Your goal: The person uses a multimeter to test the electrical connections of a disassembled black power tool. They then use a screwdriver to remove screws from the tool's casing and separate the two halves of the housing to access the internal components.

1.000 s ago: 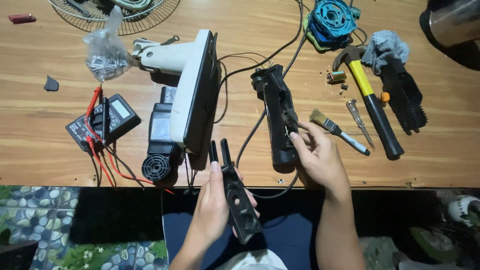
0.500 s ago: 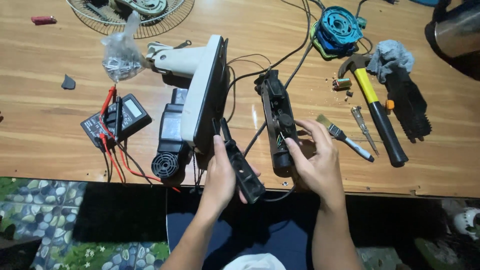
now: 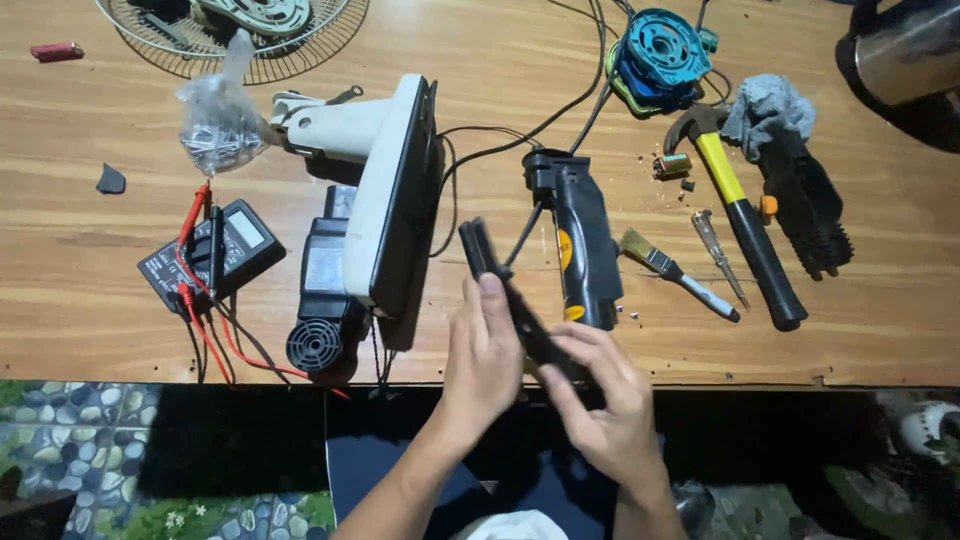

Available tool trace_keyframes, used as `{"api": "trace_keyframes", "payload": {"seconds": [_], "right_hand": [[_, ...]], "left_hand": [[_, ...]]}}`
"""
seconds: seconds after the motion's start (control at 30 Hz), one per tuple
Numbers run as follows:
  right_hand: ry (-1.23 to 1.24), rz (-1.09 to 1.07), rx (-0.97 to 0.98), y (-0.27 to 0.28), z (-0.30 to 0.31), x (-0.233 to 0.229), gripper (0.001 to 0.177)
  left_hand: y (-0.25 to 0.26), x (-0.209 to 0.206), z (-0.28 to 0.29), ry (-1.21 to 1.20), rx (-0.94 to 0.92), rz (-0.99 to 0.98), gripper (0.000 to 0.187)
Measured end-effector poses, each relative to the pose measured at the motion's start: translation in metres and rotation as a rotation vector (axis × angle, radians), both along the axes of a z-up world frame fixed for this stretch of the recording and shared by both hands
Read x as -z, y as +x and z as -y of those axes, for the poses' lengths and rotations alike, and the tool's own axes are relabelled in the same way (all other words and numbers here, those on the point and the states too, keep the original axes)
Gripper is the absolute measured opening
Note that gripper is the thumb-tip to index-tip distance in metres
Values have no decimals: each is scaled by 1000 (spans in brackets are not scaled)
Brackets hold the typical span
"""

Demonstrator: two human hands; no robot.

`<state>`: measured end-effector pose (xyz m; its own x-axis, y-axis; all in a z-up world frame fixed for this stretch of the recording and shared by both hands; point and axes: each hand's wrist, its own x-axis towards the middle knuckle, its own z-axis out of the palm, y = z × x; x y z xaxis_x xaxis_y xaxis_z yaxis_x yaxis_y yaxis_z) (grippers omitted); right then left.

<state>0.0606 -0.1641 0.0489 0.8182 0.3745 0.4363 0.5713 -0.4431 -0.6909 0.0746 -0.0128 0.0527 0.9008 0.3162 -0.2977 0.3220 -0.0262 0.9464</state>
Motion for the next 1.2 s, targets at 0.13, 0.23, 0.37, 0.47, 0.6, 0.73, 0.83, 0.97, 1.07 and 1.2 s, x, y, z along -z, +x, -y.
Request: {"api": "trace_keyframes", "payload": {"seconds": [0.13,0.23,0.37,0.47,0.6,0.73,0.83,0.97,1.07,1.2], "right_hand": [[199,-377,272,-4,14,19,35],[476,-603,189,-2,16,13,44],[376,-507,164,-4,22,17,66],[305,-490,277,-3,26,12,65],[363,-532,405,7,43,8,60],[444,-494,477,27,39,7,57],[579,-407,412,39,36,21,48],[501,-447,409,43,22,15,46],[563,-452,386,48,22,24,45],[553,-425,331,41,18,18,47]], "left_hand": [[-5,-3,5,10,138,197,77],[-3,13,13,160,128,382,40],[-1,15,26,257,182,323,34],[1,18,31,306,217,293,41],[5,29,34,431,89,418,38],[11,7,32,228,129,194,44],[18,-2,35,197,113,220,65],[29,-6,44,129,131,193,75],[37,-8,45,81,146,131,76],[54,4,46,-106,118,24,78]]}}
